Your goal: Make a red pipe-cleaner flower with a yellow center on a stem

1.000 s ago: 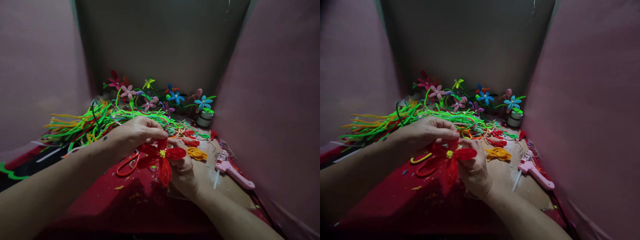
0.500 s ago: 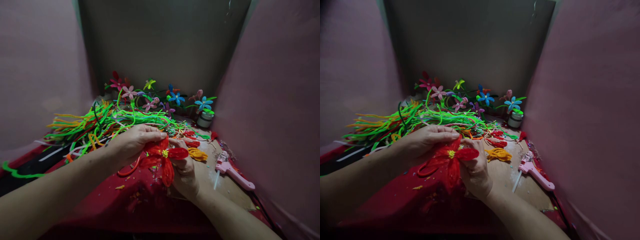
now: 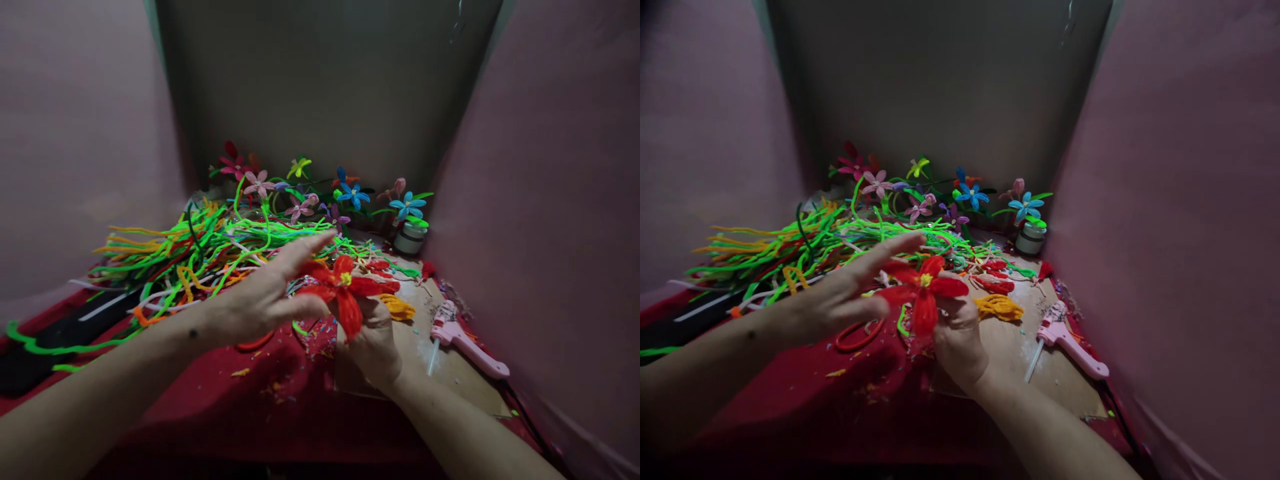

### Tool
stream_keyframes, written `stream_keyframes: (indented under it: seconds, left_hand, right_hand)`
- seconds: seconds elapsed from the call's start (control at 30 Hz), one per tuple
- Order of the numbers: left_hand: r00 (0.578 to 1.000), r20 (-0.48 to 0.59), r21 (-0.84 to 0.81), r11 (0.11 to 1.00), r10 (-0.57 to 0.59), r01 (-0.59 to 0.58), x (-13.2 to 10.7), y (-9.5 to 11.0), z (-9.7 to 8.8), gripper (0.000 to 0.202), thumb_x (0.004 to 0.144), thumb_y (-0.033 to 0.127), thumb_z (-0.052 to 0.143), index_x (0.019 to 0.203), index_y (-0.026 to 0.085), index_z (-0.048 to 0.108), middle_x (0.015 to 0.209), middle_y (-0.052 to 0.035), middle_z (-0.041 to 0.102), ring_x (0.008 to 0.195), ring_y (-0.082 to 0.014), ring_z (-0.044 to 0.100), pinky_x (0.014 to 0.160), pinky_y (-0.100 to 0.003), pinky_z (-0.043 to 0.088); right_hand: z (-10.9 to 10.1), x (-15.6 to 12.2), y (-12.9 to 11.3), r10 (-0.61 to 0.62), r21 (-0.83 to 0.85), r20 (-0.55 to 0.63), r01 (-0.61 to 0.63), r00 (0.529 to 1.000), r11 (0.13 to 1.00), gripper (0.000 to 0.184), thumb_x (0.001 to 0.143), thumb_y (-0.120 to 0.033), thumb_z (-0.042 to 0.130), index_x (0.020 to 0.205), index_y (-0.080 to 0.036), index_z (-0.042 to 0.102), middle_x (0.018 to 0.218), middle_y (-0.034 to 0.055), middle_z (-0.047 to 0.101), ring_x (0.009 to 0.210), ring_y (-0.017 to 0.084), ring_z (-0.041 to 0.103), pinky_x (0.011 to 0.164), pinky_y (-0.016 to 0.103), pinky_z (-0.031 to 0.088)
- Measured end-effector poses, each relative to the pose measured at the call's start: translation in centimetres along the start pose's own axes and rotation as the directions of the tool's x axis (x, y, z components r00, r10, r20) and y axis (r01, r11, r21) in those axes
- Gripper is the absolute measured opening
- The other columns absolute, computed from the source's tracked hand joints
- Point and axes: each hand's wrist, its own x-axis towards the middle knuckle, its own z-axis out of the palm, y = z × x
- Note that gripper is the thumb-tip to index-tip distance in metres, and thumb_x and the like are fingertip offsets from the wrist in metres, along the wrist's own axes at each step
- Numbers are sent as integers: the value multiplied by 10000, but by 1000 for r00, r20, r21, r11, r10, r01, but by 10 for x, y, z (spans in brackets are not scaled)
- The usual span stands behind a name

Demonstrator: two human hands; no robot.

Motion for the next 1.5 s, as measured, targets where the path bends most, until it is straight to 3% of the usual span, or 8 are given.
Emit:
stream_keyframes:
  seconds: [0.13, 0.27, 0.63, 0.77, 0.97, 1.33, 1.43, 1.5]
  left_hand:
    - [942, -288, -153, 979, -173, 133, 4, -13, -3, 355, 802, 373, 586, 1121, 218, 587, 1073, -64, 626, 980, -205, 568, 804, -277, 452]
    - [956, -68, -144, 951, -284, 273, 0, -30, 29, 209, 760, 324, 636, 877, 152, 611, 851, -56, 639, 787, -176, 579, 706, -277, 456]
    - [989, -79, 572, 818, 124, -57, -6, -71, 65, 204, 849, 170, 408, 894, 150, 606, 743, -64, 618, 667, -170, 566, 594, -261, 424]
    - [978, -164, 100, 984, -128, 145, 0, -62, 62, 156, 828, 186, 448, 842, 159, 601, 591, 24, 518, 499, -88, 441, 471, -192, 340]
    - [882, 72, -541, 724, -466, 427, 3, -44, 57, 208, 807, 313, 570, 693, 152, 505, 469, 88, 361, 371, -16, 239, 378, -145, 173]
    - [853, 366, -809, 325, -372, 489, -6, -58, 51, 53, 866, 232, 501, 879, 186, 525, 495, 104, 349, 347, -17, 80, 325, -133, 170]
    - [856, 400, -778, 372, -328, 507, -6, -55, 50, 60, 864, 234, 481, 872, 184, 514, 500, 110, 304, 347, -21, 66, 330, -148, 172]
    - [885, 313, -669, 582, -343, 462, -6, -53, 51, 114, 869, 270, 457, 894, 178, 519, 510, 102, 297, 349, -29, 119, 349, -162, 187]
  right_hand:
    - [-2, 12, -6, 220, 166, -48, -209, 974, 964, 176, 778, -366, 614, 770, -211, 697, 720, 13, 674, 635, 145, 571, 558, 270, 473]
    - [-3, 17, 1, 399, 354, -28, -364, 916, 861, 184, 730, -378, 655, 806, -213, 686, 783, 8, 671, 622, 120, 547, 477, 214, 408]
    - [6, 14, 11, 354, 312, -83, -313, 932, 897, 222, 744, -397, 627, 837, -208, 696, 773, 9, 685, 727, 159, 585, 631, 269, 448]
    - [5, 15, 11, 336, 290, -18, -317, 942, 903, 162, 734, -340, 652, 823, -216, 706, 736, -5, 670, 658, 135, 552, 616, 266, 439]
    - [0, 14, 13, 350, 327, 0, -331, 937, 885, 143, 709, -285, 694, 842, -232, 691, 810, -8, 664, 672, 123, 533, 597, 250, 430]
    - [-2, 16, 14, 461, 577, 256, -518, 849, 632, 153, 669, -281, 736, 796, -201, 711, 618, -29, 615, 549, 78, 493, 493, 192, 384]
    - [0, 16, 11, 466, 633, 203, -479, 861, 609, 125, 608, -229, 775, 706, -205, 702, 583, -49, 616, 531, 66, 504, 517, 187, 406]
    - [2, 16, 9, 495, 632, 140, -463, 857, 622, 141, 589, -208, 779, 705, -206, 698, 606, -51, 632, 540, 74, 516, 516, 197, 412]
